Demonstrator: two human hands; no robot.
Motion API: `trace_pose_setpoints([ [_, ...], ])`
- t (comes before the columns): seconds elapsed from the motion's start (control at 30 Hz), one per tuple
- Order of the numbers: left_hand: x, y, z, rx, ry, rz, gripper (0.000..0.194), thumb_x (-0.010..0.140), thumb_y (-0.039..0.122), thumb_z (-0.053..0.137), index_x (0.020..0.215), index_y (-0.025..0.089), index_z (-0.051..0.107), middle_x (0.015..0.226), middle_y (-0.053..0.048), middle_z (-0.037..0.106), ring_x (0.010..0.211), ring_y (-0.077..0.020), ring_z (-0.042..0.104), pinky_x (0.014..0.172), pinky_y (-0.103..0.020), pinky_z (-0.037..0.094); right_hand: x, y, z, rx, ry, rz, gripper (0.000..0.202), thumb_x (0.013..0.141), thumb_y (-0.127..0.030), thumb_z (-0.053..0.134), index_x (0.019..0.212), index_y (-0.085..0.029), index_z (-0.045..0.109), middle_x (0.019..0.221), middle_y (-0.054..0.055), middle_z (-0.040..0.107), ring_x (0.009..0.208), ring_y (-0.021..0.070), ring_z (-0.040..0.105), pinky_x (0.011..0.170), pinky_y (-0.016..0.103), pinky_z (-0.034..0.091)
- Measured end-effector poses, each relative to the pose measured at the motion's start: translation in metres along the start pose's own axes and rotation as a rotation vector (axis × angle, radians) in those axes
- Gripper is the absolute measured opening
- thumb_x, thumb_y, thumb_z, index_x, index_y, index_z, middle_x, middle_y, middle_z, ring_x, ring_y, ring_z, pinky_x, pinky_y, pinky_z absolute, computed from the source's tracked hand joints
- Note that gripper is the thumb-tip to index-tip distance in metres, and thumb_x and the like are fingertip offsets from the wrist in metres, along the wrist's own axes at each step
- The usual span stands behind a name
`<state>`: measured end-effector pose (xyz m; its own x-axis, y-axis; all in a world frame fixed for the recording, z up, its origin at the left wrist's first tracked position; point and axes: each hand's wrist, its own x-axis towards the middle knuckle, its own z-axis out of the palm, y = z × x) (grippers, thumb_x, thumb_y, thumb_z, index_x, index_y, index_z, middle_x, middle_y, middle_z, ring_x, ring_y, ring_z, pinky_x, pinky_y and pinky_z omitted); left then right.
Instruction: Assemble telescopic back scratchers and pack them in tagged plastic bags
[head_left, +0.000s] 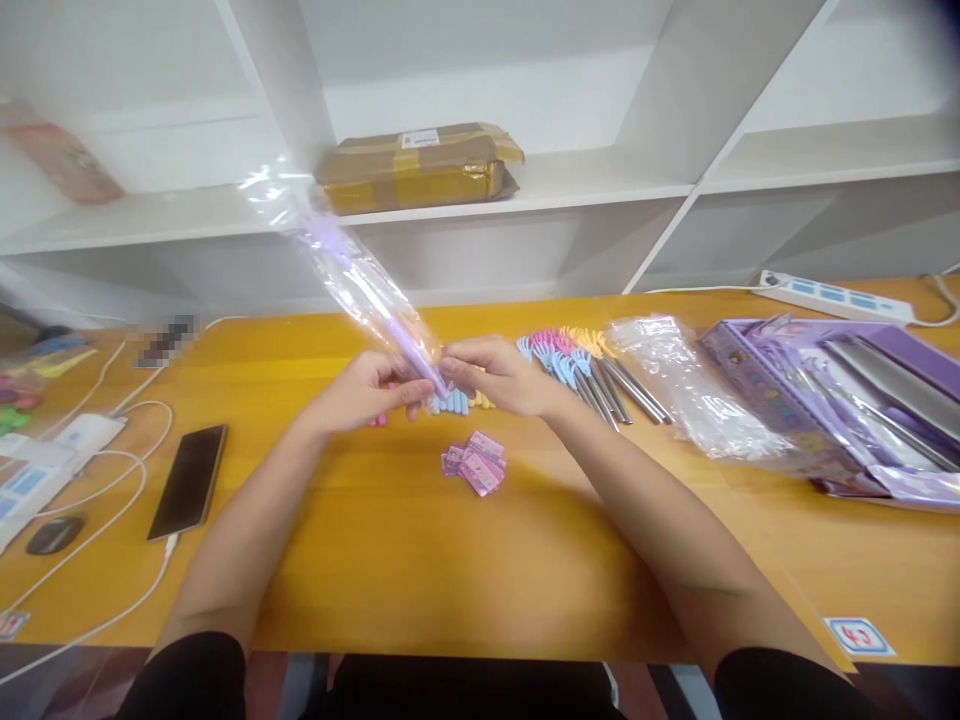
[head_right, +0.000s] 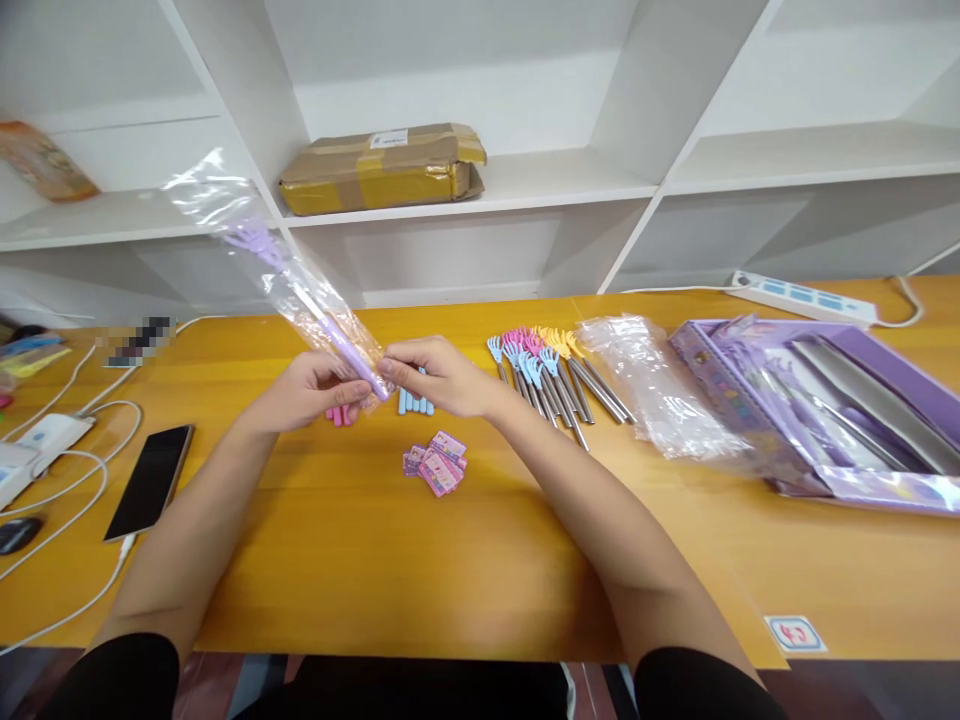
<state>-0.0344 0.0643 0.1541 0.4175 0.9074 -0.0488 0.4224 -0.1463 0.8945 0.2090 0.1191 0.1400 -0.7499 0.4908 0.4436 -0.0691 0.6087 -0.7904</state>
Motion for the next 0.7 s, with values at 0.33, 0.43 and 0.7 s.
trace_pose_setpoints([
  [0.33, -0.051, -0.050, 0.063, -0.124, -0.272, 0.015, 0.040, 0.106, 0.052, 0.061, 0.097, 0.015, 0.076, 0.079, -0.004, 0.072, 0.069, -0.0139, 0.066, 0.070, -0.025, 0.053, -0.081, 0.020, 0.048, 0.316, -0.223, 0.353, 0.039, 0.107, -0.044, 0.056, 0.079, -0.017, 0.057, 0.067, -0.004, 0.052, 0.061, 0.0091, 0.047, 0.061, 0.023, 0.039],
  [0.43, -0.067, -0.056, 0.084, -0.025, -0.386, 0.077, 0.037, 0.108, 0.046, 0.057, 0.102, 0.017, 0.079, 0.080, -0.004, 0.073, 0.071, -0.0147, 0.067, 0.072, -0.025, 0.052, -0.112, 0.019, 0.071, 0.422, -0.329, 0.342, 0.047, 0.113, -0.051, 0.043, 0.091, -0.015, 0.063, 0.073, -0.001, 0.058, 0.066, 0.0110, 0.054, 0.068, 0.025, 0.047],
  [0.7, -0.070, -0.078, 0.111, 0.045, -0.347, 0.194, 0.031, 0.107, 0.040, 0.060, 0.098, 0.018, 0.080, 0.083, -0.006, 0.075, 0.072, -0.0164, 0.066, 0.071, -0.026, 0.049, -0.134, 0.026, 0.095, 0.143, -0.250, 0.219, 0.050, 0.113, -0.053, 0.048, 0.100, -0.013, 0.076, 0.091, 0.008, 0.076, 0.080, 0.0141, 0.066, 0.078, 0.025, 0.051],
])
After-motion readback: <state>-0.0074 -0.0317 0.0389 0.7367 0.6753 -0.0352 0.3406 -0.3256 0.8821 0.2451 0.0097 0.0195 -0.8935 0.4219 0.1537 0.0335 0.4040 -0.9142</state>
